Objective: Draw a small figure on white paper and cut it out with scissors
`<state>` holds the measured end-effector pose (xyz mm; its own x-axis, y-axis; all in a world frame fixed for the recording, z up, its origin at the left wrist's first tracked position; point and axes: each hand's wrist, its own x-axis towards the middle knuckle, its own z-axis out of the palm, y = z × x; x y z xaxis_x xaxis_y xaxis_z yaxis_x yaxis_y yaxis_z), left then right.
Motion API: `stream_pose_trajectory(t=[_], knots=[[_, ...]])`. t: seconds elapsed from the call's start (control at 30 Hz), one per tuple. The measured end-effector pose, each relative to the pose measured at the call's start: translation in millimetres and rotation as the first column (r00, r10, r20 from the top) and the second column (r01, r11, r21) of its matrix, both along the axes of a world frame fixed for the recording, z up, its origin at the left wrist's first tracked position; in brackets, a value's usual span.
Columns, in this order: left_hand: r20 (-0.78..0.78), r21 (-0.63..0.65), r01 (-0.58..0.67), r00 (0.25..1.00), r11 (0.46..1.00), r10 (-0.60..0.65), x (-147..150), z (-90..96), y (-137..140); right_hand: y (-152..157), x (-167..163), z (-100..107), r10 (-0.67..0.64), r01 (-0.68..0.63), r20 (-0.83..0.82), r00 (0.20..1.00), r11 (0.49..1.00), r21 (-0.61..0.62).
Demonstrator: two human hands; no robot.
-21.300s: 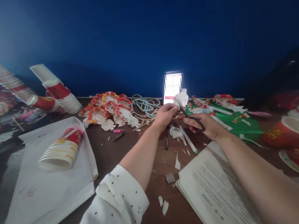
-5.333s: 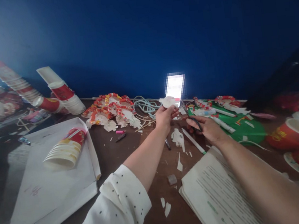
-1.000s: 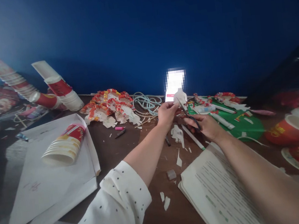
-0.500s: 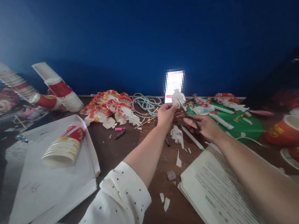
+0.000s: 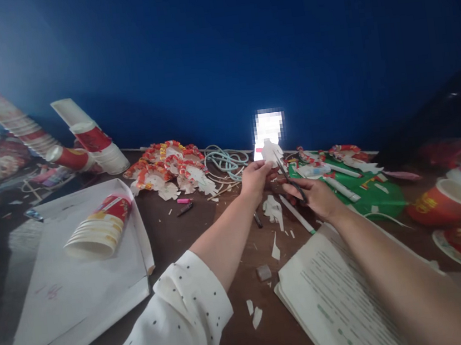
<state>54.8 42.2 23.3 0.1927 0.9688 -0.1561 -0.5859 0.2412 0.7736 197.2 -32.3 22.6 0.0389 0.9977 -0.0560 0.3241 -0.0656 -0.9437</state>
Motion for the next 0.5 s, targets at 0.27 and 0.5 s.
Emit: stream_pose_trajectory(t=[0.27,0.5], knots=[[0.058,-0.09,-0.052,0.997,0.995,0.057,-5.1,0.8,4.2,0.2,-0.1,-1.2,0.006,-0.006,-0.005,1.0,1.0,0.006],[0.076,-0.07,-0.043,0.996,0.997,0.048,-4.0,5.0,-0.1,-1.9,-3.6,4.9,-0.001,0.001,-0.01,1.0,1.0,-0.01]])
